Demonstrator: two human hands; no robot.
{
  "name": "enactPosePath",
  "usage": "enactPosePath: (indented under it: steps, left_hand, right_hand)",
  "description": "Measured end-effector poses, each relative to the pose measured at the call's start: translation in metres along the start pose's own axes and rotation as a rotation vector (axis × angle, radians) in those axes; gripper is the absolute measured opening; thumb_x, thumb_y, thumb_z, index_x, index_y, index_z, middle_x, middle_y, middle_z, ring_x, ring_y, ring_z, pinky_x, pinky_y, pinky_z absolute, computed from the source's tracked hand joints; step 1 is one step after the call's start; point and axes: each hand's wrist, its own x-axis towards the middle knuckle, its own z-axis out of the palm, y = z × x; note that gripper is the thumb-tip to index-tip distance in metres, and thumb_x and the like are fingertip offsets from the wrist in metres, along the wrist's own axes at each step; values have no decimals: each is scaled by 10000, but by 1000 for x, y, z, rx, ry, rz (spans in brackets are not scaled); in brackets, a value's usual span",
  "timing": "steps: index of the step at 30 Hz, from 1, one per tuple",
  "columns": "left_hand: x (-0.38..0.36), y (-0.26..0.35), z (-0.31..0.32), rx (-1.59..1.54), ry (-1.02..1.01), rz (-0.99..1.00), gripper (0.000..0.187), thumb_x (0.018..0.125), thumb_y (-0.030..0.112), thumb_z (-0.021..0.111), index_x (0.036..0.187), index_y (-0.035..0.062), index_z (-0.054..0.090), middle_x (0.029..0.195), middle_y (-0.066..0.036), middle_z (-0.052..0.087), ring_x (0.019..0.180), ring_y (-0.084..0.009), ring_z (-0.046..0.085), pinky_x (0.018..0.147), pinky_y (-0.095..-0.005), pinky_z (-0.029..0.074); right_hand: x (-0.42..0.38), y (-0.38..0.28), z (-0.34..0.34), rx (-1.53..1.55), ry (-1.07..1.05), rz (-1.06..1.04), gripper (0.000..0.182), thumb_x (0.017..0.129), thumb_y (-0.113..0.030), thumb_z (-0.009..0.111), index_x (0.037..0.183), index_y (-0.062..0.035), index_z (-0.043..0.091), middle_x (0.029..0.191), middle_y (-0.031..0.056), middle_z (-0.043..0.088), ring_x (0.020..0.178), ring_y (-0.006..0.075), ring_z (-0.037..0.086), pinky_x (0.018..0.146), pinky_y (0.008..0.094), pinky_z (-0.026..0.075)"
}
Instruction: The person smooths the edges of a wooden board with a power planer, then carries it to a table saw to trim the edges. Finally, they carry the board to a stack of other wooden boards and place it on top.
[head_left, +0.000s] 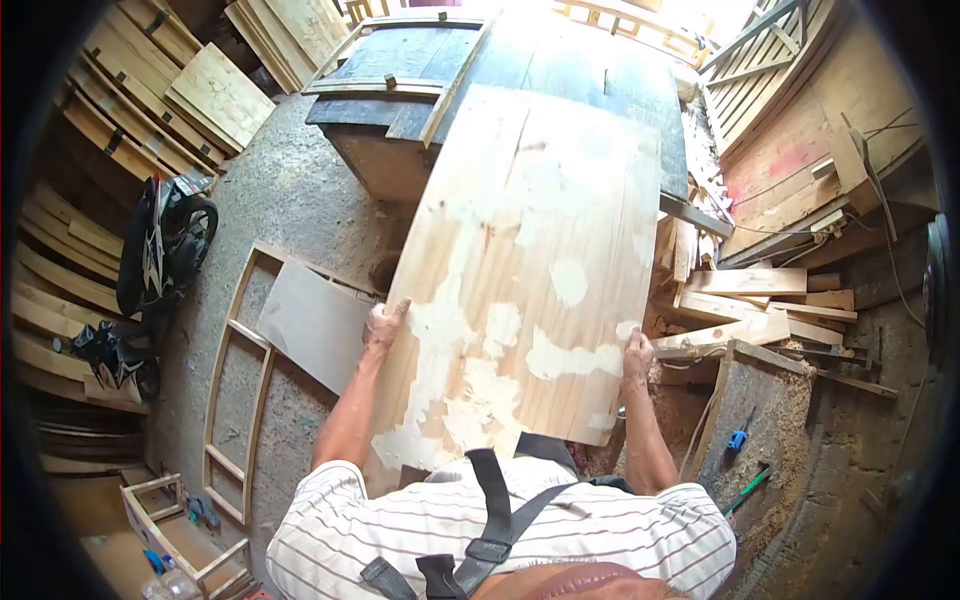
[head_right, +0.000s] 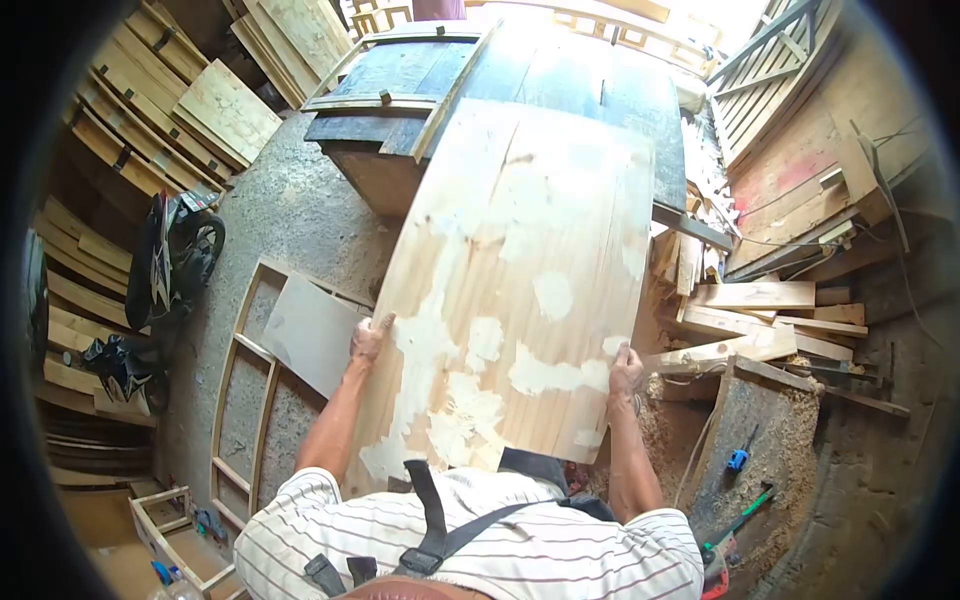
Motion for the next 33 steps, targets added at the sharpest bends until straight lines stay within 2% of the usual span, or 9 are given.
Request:
enactPosePath:
  steps: [3, 6, 8, 10, 15, 20, 23, 28, 33]
  left_hand:
    - [36, -42, 20, 83, 42, -83, 779, 762, 741, 684, 969, -9, 710, 934, -180, 715, 888, -275, 677, 804, -421, 506]
    - [37, -10, -1, 13, 54, -13, 783, 759, 743, 682, 968, -12, 709, 922, -188, 718, 882, -311, 682, 799, -426, 507]
    - [87, -41, 2, 150, -18, -51, 925, 764, 798, 625, 1127, -53, 672, 1074, -252, 698, 1041, -381, 662, 895, -438, 497]
    - [97, -34, -4, 95, -63, 9, 1019, 786, 844, 534, 1200, -84, 615, 1200, -309, 639, 1157, -428, 606, 957, -470, 479]
    - [146, -61, -4, 267, -291, -58, 1154, 804, 871, 429, 1410, -111, 425, 1414, -354, 460, 1358, -448, 431, 1107, -456, 384]
    - [120, -60, -16, 267, -252, -23, 1131, 813, 862, 433, 1421, -92, 412, 1404, -342, 481, 1347, -447, 447, 1089, -462, 398]
    - [92, -49, -23, 218, -223, -69, 1120, 818, 857, 439, 1430, -80, 408, 1399, -344, 484, 1350, -441, 450, 1082, -457, 402]
    - [89, -53, -31, 94, -397, 5, 960, 831, 824, 488, 1267, -24, 597, 1194, -263, 658, 1159, -393, 613, 974, -447, 463]
    - [90, -66, -11, 112, -232, 40, 816, 833, 769, 569, 1090, 4, 691, 1001, -217, 716, 968, -392, 676, 824, -448, 512]
  right_hand:
    - [12, 52, 21, -91, 24, 31, 501, 1009, -426, 541, 874, 32, 694, 686, 17, 583, 650, 132, 495, 604, 342, 419]
    - [13, 51, 44, -38, 7, 78, 491, 1008, -417, 542, 859, 26, 693, 679, 13, 586, 645, 139, 506, 613, 344, 433]
    - [23, 39, 57, 41, -4, 38, 452, 1006, -392, 553, 866, 13, 695, 698, 12, 594, 665, 128, 509, 621, 334, 434]
    - [34, 30, 62, 105, -154, 227, 377, 1034, -324, 513, 1061, 6, 694, 950, 44, 688, 875, 156, 613, 787, 324, 490]
    - [37, 44, 76, 250, -303, 213, 402, 1036, -308, 500, 1276, 0, 596, 1209, 83, 651, 1083, 204, 603, 928, 343, 475]
    - [-1, 31, 62, 244, -324, 139, 468, 1031, -358, 511, 1354, -25, 566, 1289, 100, 624, 1171, 213, 573, 992, 323, 438]
    - [-14, 66, 57, 541, -500, 502, 502, 1037, -379, 489, 1385, -20, 533, 1287, 100, 621, 1151, 225, 582, 982, 334, 442]
    - [-13, 44, 64, -54, -339, 282, 509, 1051, -413, 438, 1319, 8, 542, 1211, 134, 634, 1087, 239, 598, 945, 371, 463]
    - [0, -2, 66, -86, -314, 285, 509, 1050, -407, 433, 1298, 19, 557, 1207, 160, 644, 1086, 263, 606, 938, 382, 463]
